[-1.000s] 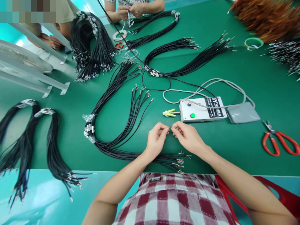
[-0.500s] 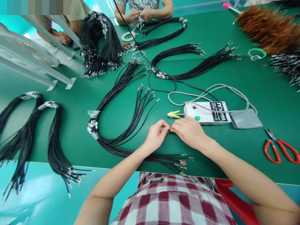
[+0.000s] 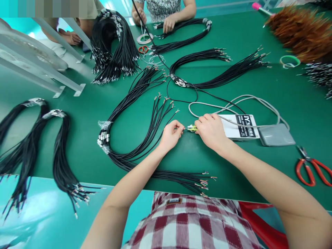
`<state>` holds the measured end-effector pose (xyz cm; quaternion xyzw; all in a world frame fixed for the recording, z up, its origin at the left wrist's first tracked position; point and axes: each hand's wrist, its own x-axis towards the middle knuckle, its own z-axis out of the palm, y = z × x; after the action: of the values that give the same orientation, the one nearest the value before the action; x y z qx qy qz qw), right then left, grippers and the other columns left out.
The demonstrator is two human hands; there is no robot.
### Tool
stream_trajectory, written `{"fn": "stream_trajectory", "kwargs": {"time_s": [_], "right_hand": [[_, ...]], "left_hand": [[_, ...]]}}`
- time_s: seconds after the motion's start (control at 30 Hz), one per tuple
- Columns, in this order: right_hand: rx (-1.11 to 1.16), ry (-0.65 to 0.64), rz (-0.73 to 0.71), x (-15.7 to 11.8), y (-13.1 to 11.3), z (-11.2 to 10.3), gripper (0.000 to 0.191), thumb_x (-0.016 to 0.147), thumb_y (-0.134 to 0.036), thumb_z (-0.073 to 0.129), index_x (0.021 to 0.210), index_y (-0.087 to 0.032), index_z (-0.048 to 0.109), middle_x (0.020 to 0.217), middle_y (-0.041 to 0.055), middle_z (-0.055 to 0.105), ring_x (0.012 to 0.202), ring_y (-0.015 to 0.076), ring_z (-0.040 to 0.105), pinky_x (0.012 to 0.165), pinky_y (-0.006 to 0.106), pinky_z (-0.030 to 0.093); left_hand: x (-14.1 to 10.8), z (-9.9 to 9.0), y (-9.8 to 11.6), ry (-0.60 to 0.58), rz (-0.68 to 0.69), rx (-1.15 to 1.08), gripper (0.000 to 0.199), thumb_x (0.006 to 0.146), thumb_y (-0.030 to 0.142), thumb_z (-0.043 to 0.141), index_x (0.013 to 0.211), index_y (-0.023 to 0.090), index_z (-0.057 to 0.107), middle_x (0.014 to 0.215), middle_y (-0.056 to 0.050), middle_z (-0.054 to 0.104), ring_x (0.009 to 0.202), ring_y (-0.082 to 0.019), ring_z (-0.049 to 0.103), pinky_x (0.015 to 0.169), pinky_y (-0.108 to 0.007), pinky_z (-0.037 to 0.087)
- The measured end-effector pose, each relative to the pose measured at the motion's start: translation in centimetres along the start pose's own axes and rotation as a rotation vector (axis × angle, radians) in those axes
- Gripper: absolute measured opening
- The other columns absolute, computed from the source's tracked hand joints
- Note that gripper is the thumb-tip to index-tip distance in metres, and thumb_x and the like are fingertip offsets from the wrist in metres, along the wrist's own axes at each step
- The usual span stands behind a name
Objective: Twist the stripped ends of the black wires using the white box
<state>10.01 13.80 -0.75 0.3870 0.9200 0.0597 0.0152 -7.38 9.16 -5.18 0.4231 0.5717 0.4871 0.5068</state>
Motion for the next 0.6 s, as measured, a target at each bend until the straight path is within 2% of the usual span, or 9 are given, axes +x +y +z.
{"fn": "stream_trajectory", "kwargs": {"time_s": [0.13,0.6], "right_hand": [[0.029,-0.028,-0.015,0.2,0.3,-0.3,0.008,0.089,-0.017,0.064,0.089,-0.014,0.072,0.091,0.0111,0.073,0.092,0.0285,0.058,0.077,0.041,0.028],[0.037,0.009,-0.010,0.1,0.5,0.3,0.009,0.089,-0.014,0.061,0.087,-0.016,0.070,0.090,0.0114,0.073,0.092,0.0286,0.057,0.078,0.040,0.027]], "left_hand": [[0.7,0.1,-0.3,-0.012,-0.006,0.065,0.015,0.081,0.024,0.065,0.072,0.016,0.056,0.057,0.003,0.053,0.044,-0.006,0.044,0.043,-0.019,0.030],[1.6,0.8,-0.8,-0.013,0.007,0.235,0.012,0.081,0.021,0.062,0.071,0.018,0.056,0.056,0.004,0.054,0.050,-0.009,0.046,0.051,-0.020,0.035]]}}
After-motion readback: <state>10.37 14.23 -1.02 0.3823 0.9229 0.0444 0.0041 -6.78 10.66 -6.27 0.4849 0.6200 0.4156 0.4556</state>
